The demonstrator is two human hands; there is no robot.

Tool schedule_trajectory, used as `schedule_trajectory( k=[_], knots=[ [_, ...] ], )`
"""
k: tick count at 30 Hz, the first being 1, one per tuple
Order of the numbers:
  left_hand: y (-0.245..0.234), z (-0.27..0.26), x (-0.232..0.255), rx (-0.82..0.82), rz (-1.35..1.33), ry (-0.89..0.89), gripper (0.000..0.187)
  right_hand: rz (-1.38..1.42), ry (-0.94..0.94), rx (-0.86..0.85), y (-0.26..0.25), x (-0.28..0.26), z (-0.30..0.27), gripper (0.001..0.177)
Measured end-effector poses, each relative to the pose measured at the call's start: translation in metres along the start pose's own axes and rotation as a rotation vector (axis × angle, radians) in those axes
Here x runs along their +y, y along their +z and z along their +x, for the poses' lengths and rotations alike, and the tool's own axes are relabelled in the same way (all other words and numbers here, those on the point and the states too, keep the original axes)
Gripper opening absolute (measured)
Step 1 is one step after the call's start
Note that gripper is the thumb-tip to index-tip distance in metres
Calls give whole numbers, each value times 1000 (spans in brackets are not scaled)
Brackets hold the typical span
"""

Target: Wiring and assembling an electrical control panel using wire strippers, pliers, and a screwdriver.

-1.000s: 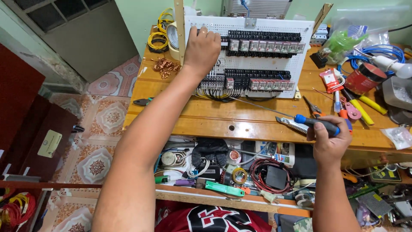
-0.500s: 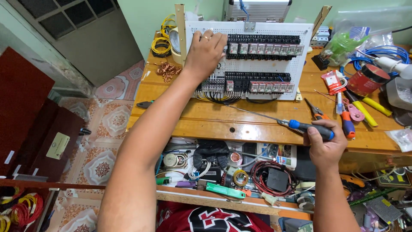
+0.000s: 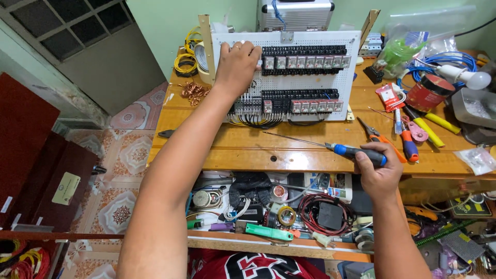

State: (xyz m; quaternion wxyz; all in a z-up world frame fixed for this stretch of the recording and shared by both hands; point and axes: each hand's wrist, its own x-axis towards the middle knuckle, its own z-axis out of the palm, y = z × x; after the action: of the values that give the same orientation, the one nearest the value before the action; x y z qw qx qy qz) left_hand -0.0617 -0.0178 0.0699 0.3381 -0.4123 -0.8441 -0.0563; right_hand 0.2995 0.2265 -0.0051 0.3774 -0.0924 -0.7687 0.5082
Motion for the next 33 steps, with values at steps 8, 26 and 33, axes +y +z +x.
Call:
schedule_trajectory(
  k=[8,26,33],
  knots=[
    [-13,6,-11,-161,-10,36,36,-30,-29,-35,-1,5,1,18],
    [-15,16,-9,-299,28,23,37,-157,-10,-18,-6,7,1,21],
    [-2,11,-15,-134,-79,6,39,-155,-16,-15,-7,11,1,20]
  ],
)
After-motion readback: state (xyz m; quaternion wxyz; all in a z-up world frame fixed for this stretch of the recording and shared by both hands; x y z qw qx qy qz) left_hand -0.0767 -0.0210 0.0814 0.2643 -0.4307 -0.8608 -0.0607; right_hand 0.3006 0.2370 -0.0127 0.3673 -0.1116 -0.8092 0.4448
